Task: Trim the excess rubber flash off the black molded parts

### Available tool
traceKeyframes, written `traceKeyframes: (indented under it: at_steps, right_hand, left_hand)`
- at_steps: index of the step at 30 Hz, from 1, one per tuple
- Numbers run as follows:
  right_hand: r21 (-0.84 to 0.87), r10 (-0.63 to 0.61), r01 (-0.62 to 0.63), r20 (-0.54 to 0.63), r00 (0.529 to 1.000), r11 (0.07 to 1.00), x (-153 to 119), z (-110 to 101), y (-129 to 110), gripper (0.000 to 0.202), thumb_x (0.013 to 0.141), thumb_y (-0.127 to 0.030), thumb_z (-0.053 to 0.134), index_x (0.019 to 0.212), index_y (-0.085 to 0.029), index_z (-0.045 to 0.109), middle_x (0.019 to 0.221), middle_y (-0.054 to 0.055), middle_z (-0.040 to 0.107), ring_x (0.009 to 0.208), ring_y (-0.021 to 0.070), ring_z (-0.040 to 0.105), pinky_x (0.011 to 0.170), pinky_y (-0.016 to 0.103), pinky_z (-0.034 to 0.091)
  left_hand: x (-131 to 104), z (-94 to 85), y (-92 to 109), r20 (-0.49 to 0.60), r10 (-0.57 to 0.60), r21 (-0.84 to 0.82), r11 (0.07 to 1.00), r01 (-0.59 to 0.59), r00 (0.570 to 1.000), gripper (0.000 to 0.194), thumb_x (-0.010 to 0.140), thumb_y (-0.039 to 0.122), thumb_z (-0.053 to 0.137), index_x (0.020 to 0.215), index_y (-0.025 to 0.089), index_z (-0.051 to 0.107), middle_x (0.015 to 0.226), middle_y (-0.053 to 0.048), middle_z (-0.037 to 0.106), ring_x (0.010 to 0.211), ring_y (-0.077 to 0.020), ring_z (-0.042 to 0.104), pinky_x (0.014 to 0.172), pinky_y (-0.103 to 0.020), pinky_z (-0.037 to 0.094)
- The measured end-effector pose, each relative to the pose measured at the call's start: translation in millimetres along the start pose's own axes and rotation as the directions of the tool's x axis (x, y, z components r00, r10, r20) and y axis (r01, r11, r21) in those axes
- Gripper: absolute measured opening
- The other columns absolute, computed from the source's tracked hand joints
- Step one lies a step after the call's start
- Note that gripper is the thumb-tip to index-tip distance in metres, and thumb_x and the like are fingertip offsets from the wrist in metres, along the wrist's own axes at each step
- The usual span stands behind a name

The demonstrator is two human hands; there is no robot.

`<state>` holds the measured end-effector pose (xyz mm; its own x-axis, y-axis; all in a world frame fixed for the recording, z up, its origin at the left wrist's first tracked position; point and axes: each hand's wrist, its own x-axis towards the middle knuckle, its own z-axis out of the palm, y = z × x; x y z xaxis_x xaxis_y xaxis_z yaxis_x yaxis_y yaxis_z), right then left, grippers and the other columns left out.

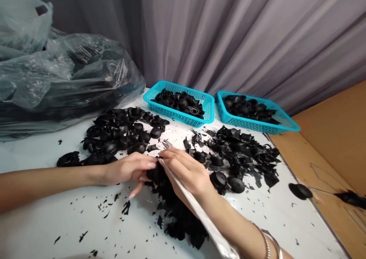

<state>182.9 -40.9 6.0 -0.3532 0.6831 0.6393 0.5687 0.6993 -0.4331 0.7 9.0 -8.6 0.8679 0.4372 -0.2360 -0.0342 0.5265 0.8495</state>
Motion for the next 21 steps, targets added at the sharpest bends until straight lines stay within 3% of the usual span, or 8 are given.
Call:
traceKeyframes:
  at_steps: [3, 8, 12, 14, 16, 18, 21]
  right_hand:
    - [0.016, 0.030, -0.029, -0.030, 0.999, 0.999, 1, 1, 4, 0.018, 0.084, -0.002, 0.052, 0.084, -0.016, 0.062, 0.086, 0.008, 0.071, 0.080, 0.0170, 0.069, 0.073, 0.026, 0.058]
    - [-0.009, 0.053, -0.054, -0.043, 0.998, 0.999, 3, -5, 4, 0.018, 0.086, -0.004, 0.050, 0.084, -0.018, 0.060, 0.087, 0.007, 0.070, 0.082, 0.0164, 0.068, 0.075, 0.028, 0.056]
    - [-0.087, 0.028, -0.030, -0.023, 0.999, 0.996, 5, -14, 11, 0.016, 0.087, -0.008, 0.050, 0.080, -0.018, 0.059, 0.086, 0.009, 0.070, 0.083, 0.0181, 0.067, 0.074, 0.029, 0.055]
    - [-0.133, 0.042, -0.043, -0.009, 0.999, 0.990, 5, -20, 16, 0.017, 0.088, -0.011, 0.049, 0.077, -0.017, 0.060, 0.083, 0.009, 0.070, 0.077, 0.0185, 0.067, 0.068, 0.029, 0.054]
    - [-0.183, 0.075, -0.075, -0.004, 0.997, 0.980, 3, -27, 20, 0.019, 0.089, -0.014, 0.048, 0.077, -0.017, 0.062, 0.081, 0.009, 0.069, 0.071, 0.0179, 0.067, 0.061, 0.028, 0.053]
    - [-0.220, 0.111, -0.112, -0.017, 0.994, 0.969, -1, -33, 19, 0.020, 0.090, -0.018, 0.047, 0.079, -0.018, 0.064, 0.080, 0.009, 0.070, 0.068, 0.0174, 0.067, 0.059, 0.026, 0.053]
    - [-0.252, 0.168, -0.177, -0.057, 0.984, 0.952, -8, -42, 6, 0.021, 0.091, -0.023, 0.047, 0.080, -0.018, 0.065, 0.075, 0.006, 0.071, 0.060, 0.0160, 0.067, 0.054, 0.024, 0.053]
  left_hand:
    - [0, 2.3, 1, 0.026, 0.003, 0.013, 1.000, -0.004, 1.000, 0.021, 0.083, 0.031, 0.052, 0.082, 0.011, 0.059, 0.063, 0.000, 0.049, 0.050, -0.0076, 0.044, 0.034, -0.013, 0.041]
    - [0, 3.0, 3, -0.034, 0.088, 0.038, 0.995, -0.087, 0.996, 0.026, 0.082, 0.034, 0.052, 0.078, 0.010, 0.060, 0.077, -0.006, 0.057, 0.058, -0.0092, 0.041, 0.043, -0.021, 0.050]
    - [-4, 4.3, 7, -0.100, 0.151, 0.274, 0.954, -0.119, 0.983, 0.032, 0.085, 0.034, 0.050, 0.105, 0.011, 0.062, 0.072, -0.002, 0.058, 0.056, -0.0096, 0.052, 0.053, -0.025, 0.051]
    - [-8, 6.1, 13, -0.141, 0.209, 0.451, 0.884, -0.125, 0.968, 0.039, 0.087, 0.033, 0.050, 0.120, 0.013, 0.056, 0.071, -0.001, 0.059, 0.058, -0.0109, 0.060, 0.060, -0.025, 0.050]
    - [-13, 7.6, 20, -0.178, 0.318, 0.580, 0.799, -0.162, 0.931, 0.045, 0.086, 0.033, 0.052, 0.127, 0.013, 0.052, 0.086, -0.005, 0.063, 0.065, -0.0122, 0.064, 0.066, -0.026, 0.051]
    - [-17, 7.5, 28, -0.184, 0.446, 0.691, 0.693, -0.208, 0.876, 0.046, 0.085, 0.034, 0.055, 0.126, 0.013, 0.053, 0.105, -0.010, 0.062, 0.076, -0.0141, 0.063, 0.070, -0.026, 0.052]
    - [-20, 3.4, 37, -0.116, 0.556, 0.836, 0.502, -0.221, 0.823, 0.041, 0.083, 0.031, 0.057, 0.121, 0.015, 0.058, 0.109, -0.010, 0.062, 0.088, -0.0161, 0.059, 0.066, -0.022, 0.052]
